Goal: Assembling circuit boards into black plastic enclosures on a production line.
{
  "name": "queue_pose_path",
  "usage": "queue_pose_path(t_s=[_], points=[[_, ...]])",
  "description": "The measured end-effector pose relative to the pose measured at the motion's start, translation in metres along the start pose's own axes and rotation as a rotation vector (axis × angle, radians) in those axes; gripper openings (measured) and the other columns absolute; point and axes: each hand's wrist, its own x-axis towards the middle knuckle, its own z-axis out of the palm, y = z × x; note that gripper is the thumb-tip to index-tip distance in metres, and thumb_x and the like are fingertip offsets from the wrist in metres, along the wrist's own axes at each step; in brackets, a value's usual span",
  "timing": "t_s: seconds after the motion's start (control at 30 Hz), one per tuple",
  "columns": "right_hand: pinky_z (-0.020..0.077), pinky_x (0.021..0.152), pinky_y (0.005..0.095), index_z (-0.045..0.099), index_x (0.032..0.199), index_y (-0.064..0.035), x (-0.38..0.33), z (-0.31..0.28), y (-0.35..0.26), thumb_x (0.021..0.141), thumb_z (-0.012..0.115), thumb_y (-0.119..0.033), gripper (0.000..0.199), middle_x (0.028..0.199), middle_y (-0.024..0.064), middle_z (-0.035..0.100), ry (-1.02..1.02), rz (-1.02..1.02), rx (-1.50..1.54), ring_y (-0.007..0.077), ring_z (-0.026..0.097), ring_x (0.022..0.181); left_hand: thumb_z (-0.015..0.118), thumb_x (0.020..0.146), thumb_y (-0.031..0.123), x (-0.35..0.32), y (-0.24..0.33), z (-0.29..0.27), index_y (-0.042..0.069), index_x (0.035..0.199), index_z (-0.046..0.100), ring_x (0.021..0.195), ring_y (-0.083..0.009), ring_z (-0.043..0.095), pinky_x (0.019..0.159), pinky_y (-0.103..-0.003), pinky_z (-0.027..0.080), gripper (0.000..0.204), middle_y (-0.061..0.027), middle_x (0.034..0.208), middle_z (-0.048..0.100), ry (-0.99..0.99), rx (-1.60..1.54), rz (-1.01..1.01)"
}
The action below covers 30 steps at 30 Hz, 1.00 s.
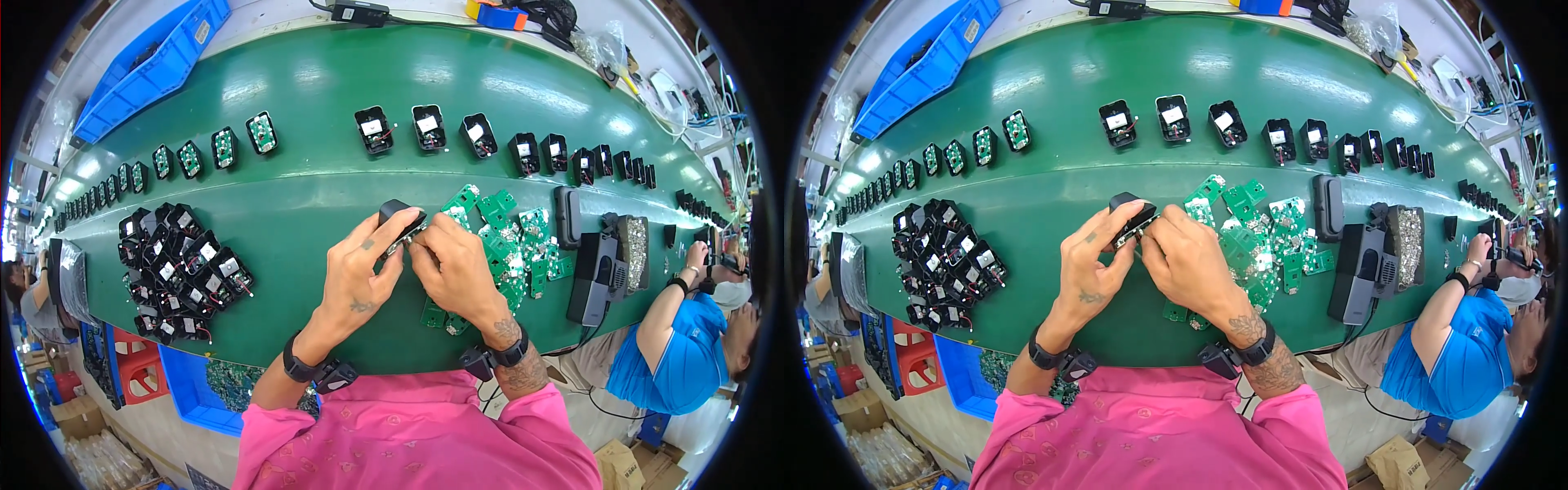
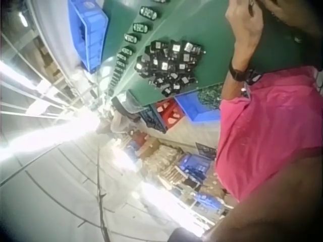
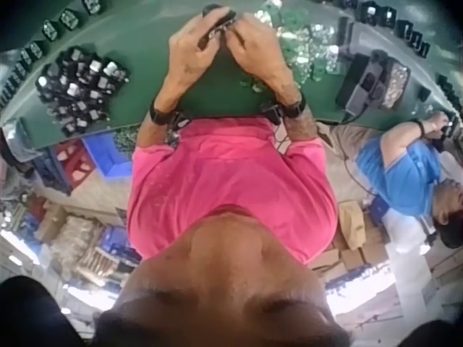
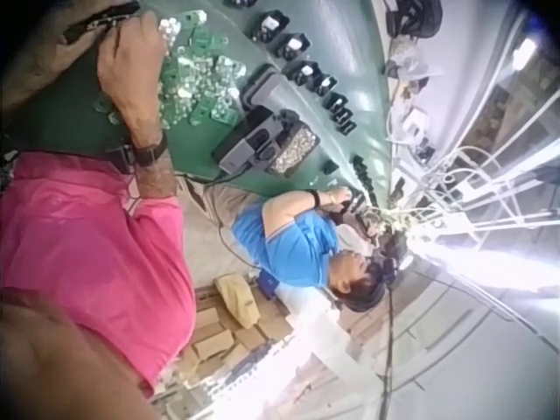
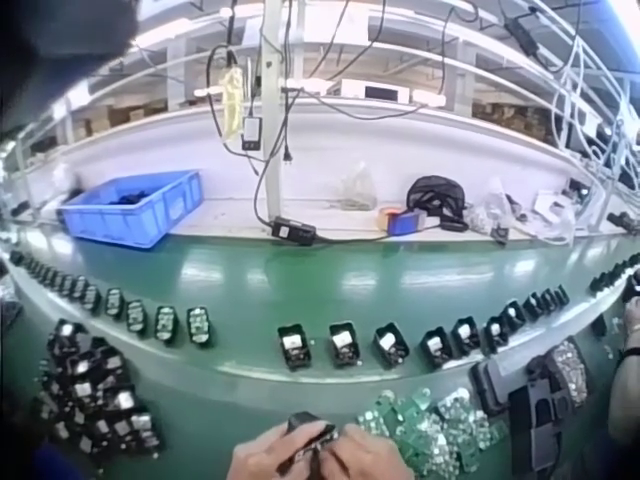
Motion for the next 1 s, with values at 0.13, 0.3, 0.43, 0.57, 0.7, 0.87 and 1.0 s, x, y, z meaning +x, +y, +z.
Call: queue_pose_path(t_s=[0.13,0.3,0.43,0.57,0.7,0.87,1.0], points=[[0.0437,0.056,0.0389,0.058,0.079,0.0010,-0.001,0.006,0.003,0.082,0.066,0.000,0.008,0.074,0.0121,0.053,0.003,-0.022,-0.078,0.0294,0.056,0.065,0.064,0.078,-0.006,-0.003,-0.002,0.005,0.013,0.129,0.062,0.081,-0.0332,0.067,0.069,-0.035,0.054,0.055,-0.0164,0.103,0.066,0.012,-0.018,-0.048],[0.0437,0.054,0.0378,0.060,0.080,0.0012,-0.001,0.003,0.002,0.084,0.068,-0.004,0.011,0.073,0.0111,0.053,0.040,0.018,-0.031,0.0260,0.056,0.062,0.062,0.086,-0.005,0.000,0.001,0.006,0.008,0.132,0.057,0.088,-0.0204,0.071,0.067,-0.030,0.058,0.049,-0.0141,0.109,0.067,0.015,-0.263,-0.242],[0.0449,0.052,0.0273,0.062,0.086,0.0021,0.005,-0.009,-0.005,0.091,0.068,-0.010,0.014,0.076,0.0036,0.058,0.207,0.311,0.084,0.0109,0.059,0.063,0.065,0.086,-0.005,0.005,0.006,-0.003,0.006,0.136,0.053,0.086,-0.0161,0.070,0.066,-0.026,0.059,0.052,-0.0136,0.115,0.065,0.019,-0.567,-0.530],[0.0484,0.055,0.0219,0.062,0.100,0.0052,0.002,-0.013,0.005,0.095,0.066,-0.010,0.017,0.086,0.0056,0.066,-0.105,0.599,0.520,0.0077,0.062,0.065,0.070,0.079,-0.008,0.002,-0.011,-0.002,0.005,0.139,0.050,0.081,-0.0144,0.070,0.063,-0.023,0.058,0.065,-0.0151,0.126,0.060,-0.071,-0.720,-0.456],[0.0473,0.055,0.0218,0.064,0.101,0.0052,0.000,-0.009,0.003,0.094,0.067,-0.010,0.017,0.081,0.0032,0.065,0.004,0.419,0.616,0.0059,0.060,0.065,0.067,0.077,-0.010,0.002,-0.003,0.002,0.005,0.141,0.049,0.086,-0.0132,0.069,0.066,-0.022,0.058,0.068,-0.0130,0.125,0.059,-0.099,-0.584,-0.424],[0.0404,0.051,0.0188,0.066,0.092,0.0019,-0.002,-0.003,0.002,0.096,0.065,-0.010,0.013,0.068,-0.0032,0.058,-0.024,0.433,0.554,0.0028,0.052,0.058,0.063,0.077,-0.013,0.003,-0.002,0.003,0.005,0.140,0.049,0.092,-0.0169,0.070,0.073,-0.022,0.059,0.067,-0.0116,0.124,0.059,-0.116,-0.611,-0.427],[0.0294,0.044,0.0186,0.063,0.081,-0.0017,0.003,-0.013,0.013,0.099,0.062,-0.018,0.024,0.061,-0.0060,0.052,0.159,0.457,0.608,-0.0002,0.042,0.050,0.060,0.078,-0.015,0.004,0.002,0.001,0.004,0.139,0.050,0.096,-0.0210,0.071,0.072,-0.023,0.059,0.065,-0.0125,0.125,0.059,-0.077,-0.726,-0.424]])
